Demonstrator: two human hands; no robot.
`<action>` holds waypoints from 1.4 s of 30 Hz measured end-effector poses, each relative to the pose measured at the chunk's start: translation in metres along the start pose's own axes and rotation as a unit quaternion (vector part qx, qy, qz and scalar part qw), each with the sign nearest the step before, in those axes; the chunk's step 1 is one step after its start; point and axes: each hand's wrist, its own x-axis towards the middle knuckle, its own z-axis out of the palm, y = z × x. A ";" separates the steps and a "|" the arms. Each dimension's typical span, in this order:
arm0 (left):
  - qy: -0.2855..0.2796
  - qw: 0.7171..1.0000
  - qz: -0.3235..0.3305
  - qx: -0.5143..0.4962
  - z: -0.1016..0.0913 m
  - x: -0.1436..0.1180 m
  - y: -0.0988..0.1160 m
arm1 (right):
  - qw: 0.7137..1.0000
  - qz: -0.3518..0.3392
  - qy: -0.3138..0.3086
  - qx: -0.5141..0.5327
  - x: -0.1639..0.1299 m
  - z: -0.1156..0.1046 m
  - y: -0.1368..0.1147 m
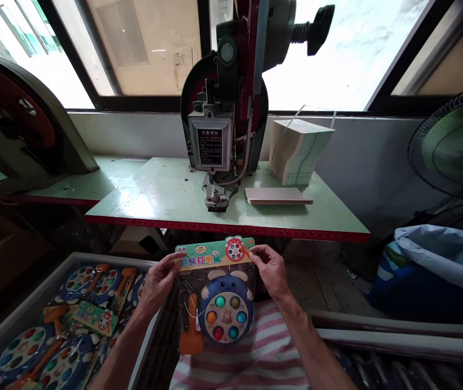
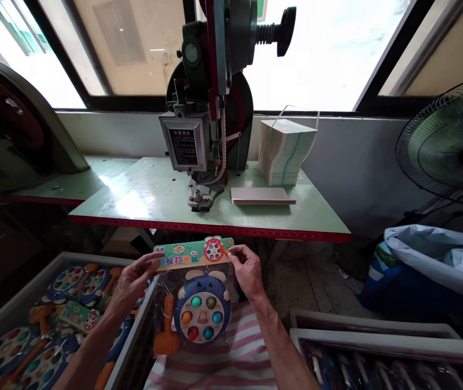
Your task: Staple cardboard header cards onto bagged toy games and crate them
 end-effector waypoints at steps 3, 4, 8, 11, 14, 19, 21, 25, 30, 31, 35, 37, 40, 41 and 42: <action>0.003 1.000 0.000 -0.014 0.002 -0.001 0.001 | 1.000 0.003 0.009 0.015 0.001 0.000 0.003; 0.003 1.000 -0.002 -0.019 0.002 -0.002 0.001 | 1.000 0.006 0.013 0.020 0.001 0.000 0.003; 0.005 0.999 -0.023 -0.029 0.002 -0.006 0.005 | 0.997 0.032 0.031 0.057 0.000 -0.001 0.000; 0.014 0.999 -0.018 -0.036 0.002 -0.005 0.013 | 0.994 0.046 0.036 0.089 0.004 -0.002 -0.009; 0.031 0.999 0.018 -0.033 0.005 0.006 0.022 | 0.993 0.042 0.045 0.102 0.017 -0.003 -0.024; 0.022 0.996 0.071 -0.052 0.018 0.050 0.031 | 0.988 0.035 0.067 0.134 0.054 -0.007 -0.048; 0.011 0.995 0.089 -0.049 0.025 0.073 0.036 | 0.986 0.022 0.079 0.146 0.072 -0.009 -0.056; -0.011 0.993 0.095 -0.068 0.039 0.119 0.051 | 0.986 0.011 0.080 0.147 0.110 -0.014 -0.068; -0.037 0.991 0.085 -0.098 0.059 0.176 0.068 | 0.986 0.017 0.100 0.135 0.153 -0.016 -0.072; -0.036 0.991 0.088 -0.098 0.062 0.185 0.070 | 0.985 0.017 0.109 0.136 0.160 -0.016 -0.072; -0.033 0.990 0.098 -0.098 0.071 0.208 0.072 | 0.982 0.022 0.132 0.134 0.178 -0.017 -0.067; -0.031 0.990 0.101 -0.097 0.072 0.212 0.071 | 0.983 0.019 0.134 0.126 0.182 -0.018 -0.064; -0.029 0.990 0.103 -0.095 0.072 0.215 0.069 | 0.984 0.006 0.129 0.121 0.184 -0.019 -0.061; -0.029 0.990 0.103 -0.094 0.072 0.215 0.068 | 0.984 0.004 0.129 0.122 0.184 -0.019 -0.060; -0.029 0.990 0.104 -0.093 0.072 0.216 0.067 | 0.984 0.003 0.128 0.123 0.184 -0.019 -0.060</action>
